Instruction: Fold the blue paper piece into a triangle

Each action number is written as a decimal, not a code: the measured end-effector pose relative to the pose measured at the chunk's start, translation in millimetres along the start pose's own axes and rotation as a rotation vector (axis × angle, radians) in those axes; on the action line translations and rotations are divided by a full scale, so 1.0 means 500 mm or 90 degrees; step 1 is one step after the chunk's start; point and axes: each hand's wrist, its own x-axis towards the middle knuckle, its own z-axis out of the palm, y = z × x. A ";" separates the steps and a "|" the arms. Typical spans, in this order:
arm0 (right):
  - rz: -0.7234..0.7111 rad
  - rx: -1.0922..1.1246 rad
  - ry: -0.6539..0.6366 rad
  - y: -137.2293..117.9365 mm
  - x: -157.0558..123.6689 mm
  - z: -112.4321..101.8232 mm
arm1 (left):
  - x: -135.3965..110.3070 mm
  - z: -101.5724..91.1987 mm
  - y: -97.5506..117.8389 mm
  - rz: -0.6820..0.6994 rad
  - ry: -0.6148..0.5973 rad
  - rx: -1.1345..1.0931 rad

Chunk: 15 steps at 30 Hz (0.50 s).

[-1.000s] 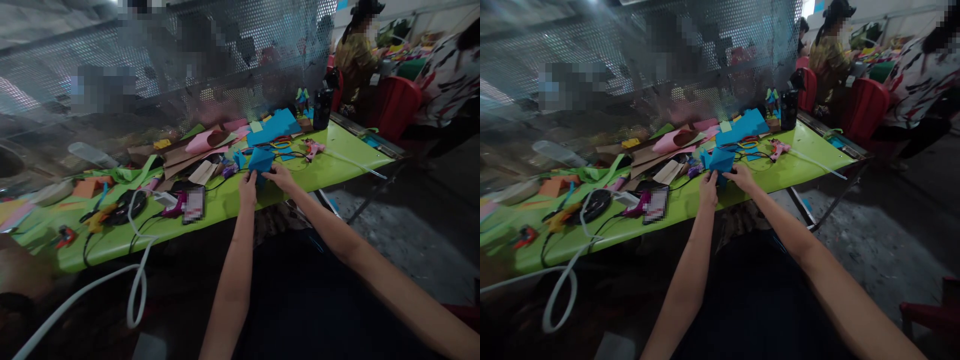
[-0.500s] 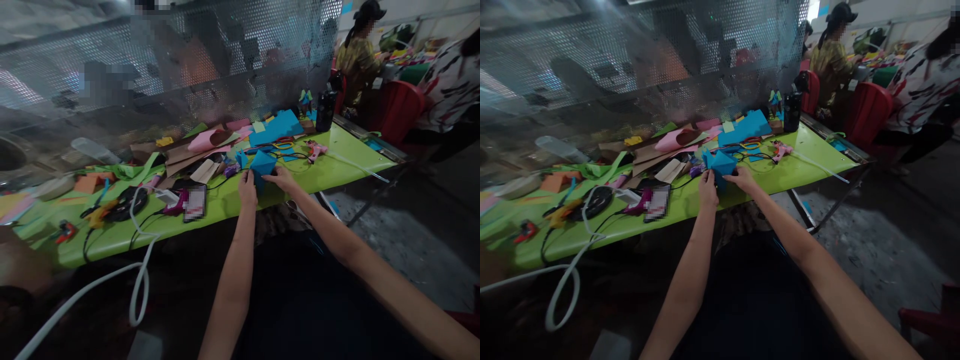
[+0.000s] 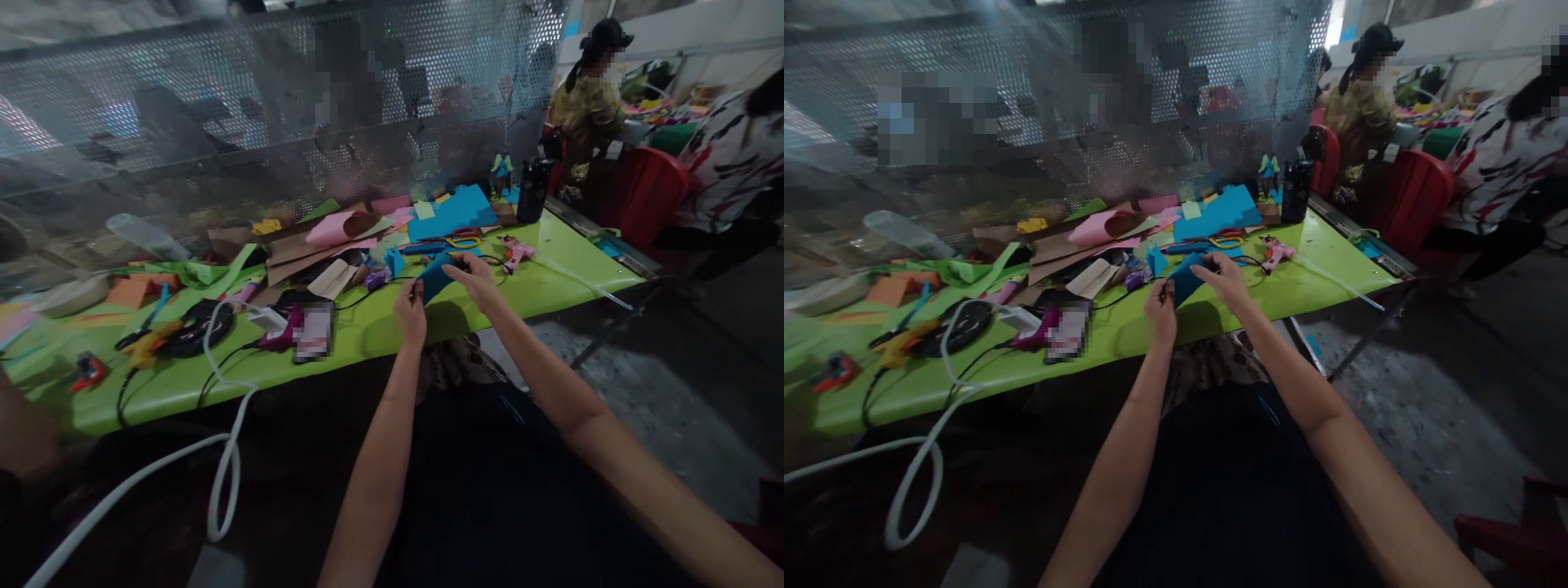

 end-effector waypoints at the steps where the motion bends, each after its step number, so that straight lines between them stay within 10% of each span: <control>1: 0.028 0.016 -0.035 -0.004 0.004 0.000 | -0.001 0.000 -0.001 -0.003 -0.006 -0.006; 15: 0.230 0.197 -0.074 -0.004 -0.005 0.015 | 0.006 0.000 0.002 -0.067 -0.063 -0.076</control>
